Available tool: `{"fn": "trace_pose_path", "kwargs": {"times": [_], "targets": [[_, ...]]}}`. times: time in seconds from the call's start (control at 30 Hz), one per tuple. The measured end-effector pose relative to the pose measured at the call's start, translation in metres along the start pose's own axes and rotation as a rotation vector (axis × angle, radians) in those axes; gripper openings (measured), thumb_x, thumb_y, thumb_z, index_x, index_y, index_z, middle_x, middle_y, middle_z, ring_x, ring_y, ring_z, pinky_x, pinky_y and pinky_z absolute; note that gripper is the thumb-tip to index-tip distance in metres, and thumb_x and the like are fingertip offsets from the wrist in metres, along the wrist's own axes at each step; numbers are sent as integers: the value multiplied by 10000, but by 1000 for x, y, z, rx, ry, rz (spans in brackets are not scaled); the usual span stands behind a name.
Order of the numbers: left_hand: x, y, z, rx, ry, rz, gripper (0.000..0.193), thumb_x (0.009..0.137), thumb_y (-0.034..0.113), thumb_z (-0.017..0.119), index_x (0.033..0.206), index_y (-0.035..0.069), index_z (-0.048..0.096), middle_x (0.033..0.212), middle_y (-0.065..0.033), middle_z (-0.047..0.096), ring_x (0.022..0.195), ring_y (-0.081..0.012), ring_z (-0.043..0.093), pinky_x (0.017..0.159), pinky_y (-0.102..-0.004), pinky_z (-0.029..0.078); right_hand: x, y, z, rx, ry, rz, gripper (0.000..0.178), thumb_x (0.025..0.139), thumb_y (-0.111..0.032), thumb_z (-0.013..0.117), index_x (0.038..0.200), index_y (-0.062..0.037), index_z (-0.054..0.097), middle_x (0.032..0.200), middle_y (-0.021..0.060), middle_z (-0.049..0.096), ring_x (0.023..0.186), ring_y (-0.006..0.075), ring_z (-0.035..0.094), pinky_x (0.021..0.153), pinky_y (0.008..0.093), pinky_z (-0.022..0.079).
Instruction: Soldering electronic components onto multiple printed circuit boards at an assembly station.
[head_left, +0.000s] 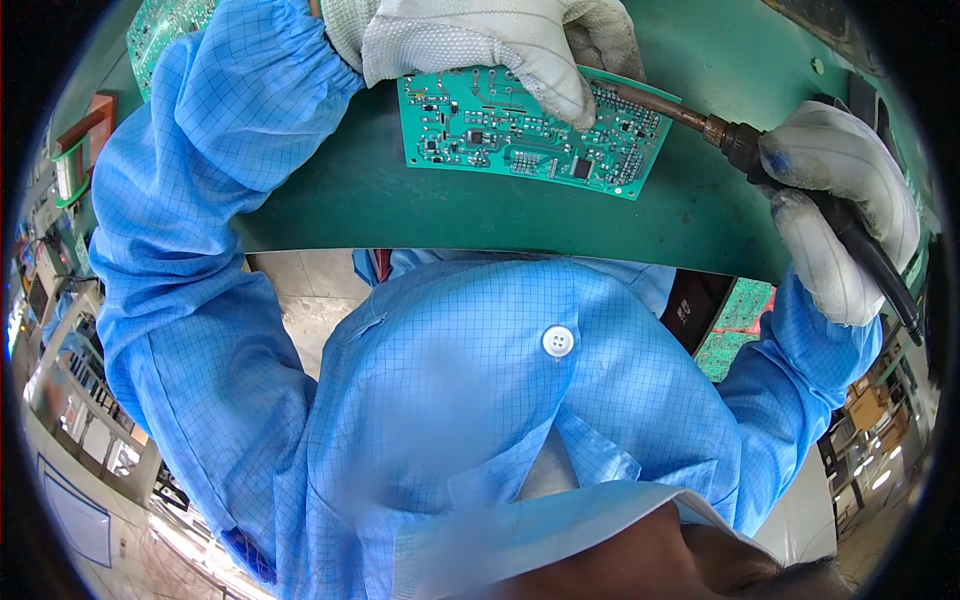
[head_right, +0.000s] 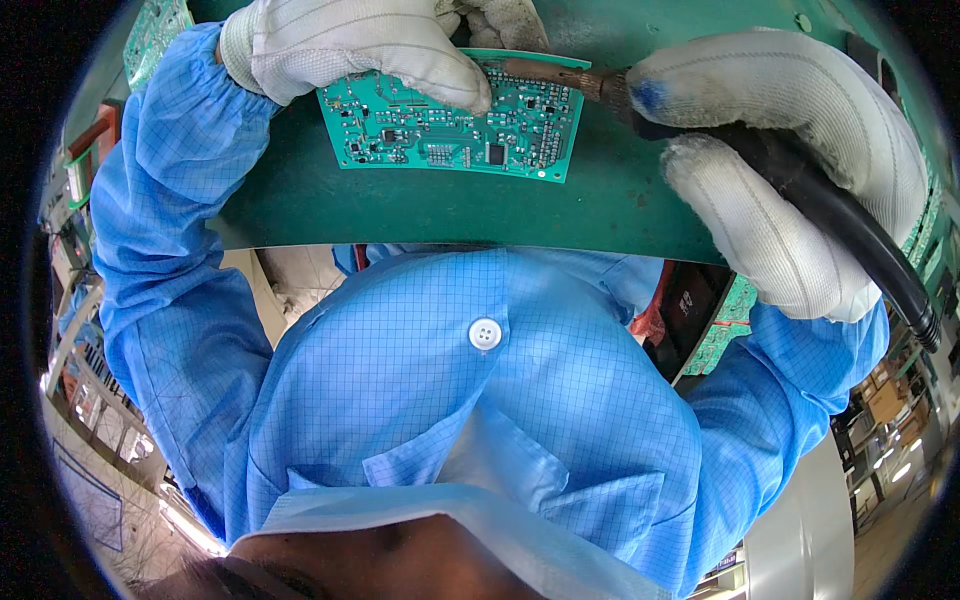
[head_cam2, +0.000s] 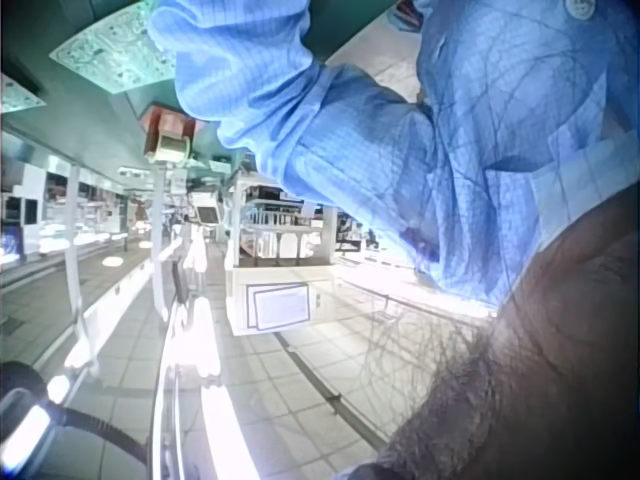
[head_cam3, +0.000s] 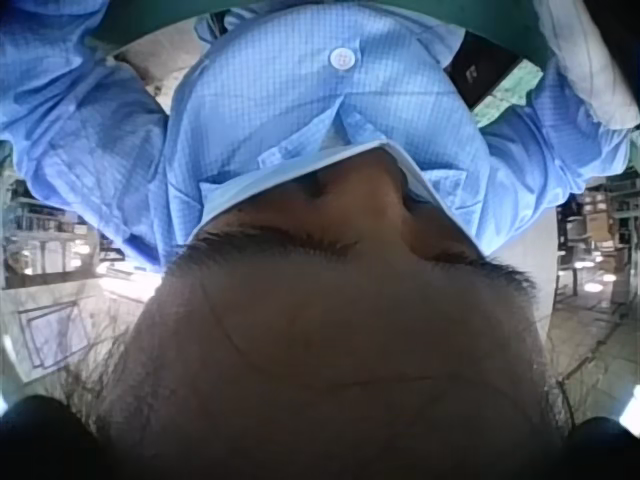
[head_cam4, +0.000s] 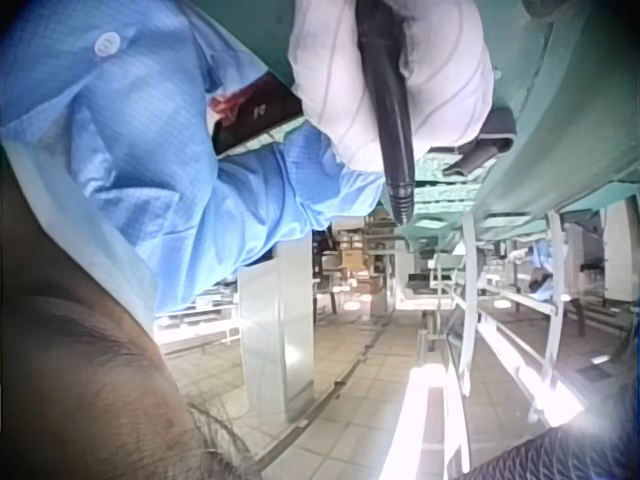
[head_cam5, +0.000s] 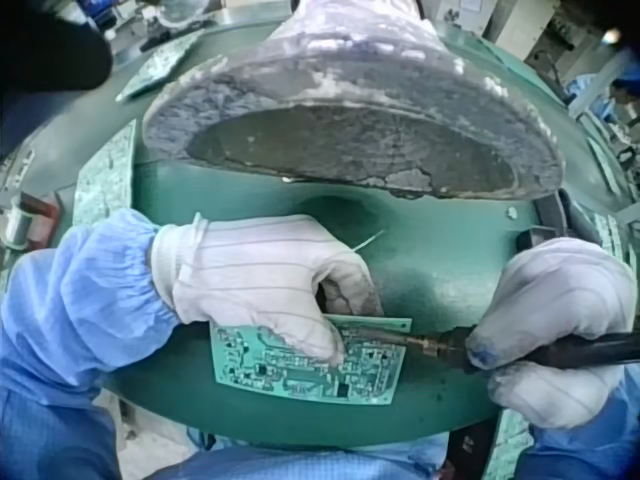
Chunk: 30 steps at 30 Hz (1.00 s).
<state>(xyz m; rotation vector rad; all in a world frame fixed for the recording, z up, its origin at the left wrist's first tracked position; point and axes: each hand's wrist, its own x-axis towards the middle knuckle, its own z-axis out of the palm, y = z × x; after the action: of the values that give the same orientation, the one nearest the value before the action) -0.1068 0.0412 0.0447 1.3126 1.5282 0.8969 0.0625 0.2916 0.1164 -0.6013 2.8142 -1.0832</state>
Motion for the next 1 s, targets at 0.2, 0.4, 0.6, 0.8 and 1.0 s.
{"fn": "trace_pose_path", "kwargs": {"times": [0.2,0.4,0.6,0.8,1.0], "targets": [[-3,-1,2,83,27,75,413,804,282,809,1065,-26,724,897,-173,730,802,-297,695,721,-392,541,-7,3,-2,54,35,-23,377,621,-93,653,975,22,713,947,207,702,865,333,691,787,421,571],[-2,-2,0,49,13,75,433,811,294,810,1080,-34,722,923,-173,736,830,-285,703,738,-379,547,-12,10,-2,-9,70,-84,359,628,-82,635,962,34,696,918,205,684,817,324,672,712,399,564],[-3,-3,-2,-20,1,128,455,820,295,809,1108,-45,718,946,-165,747,852,-262,712,755,-369,556,-22,19,0,102,127,-80,370,624,-67,622,969,53,682,883,207,662,763,309,641,645,379,528],[-1,-5,-3,-69,-26,68,461,816,283,814,1126,-44,717,948,-164,756,846,-250,724,743,-363,565,-22,19,2,115,124,-77,379,613,-61,621,970,55,676,877,204,654,761,312,634,656,383,516],[1,-3,-3,-12,-23,-14,450,812,267,818,1136,-30,723,932,-147,758,833,-222,723,732,-348,565,-19,21,5,66,130,-88,359,627,-69,643,966,41,686,898,191,680,792,313,655,705,402,528]]}}
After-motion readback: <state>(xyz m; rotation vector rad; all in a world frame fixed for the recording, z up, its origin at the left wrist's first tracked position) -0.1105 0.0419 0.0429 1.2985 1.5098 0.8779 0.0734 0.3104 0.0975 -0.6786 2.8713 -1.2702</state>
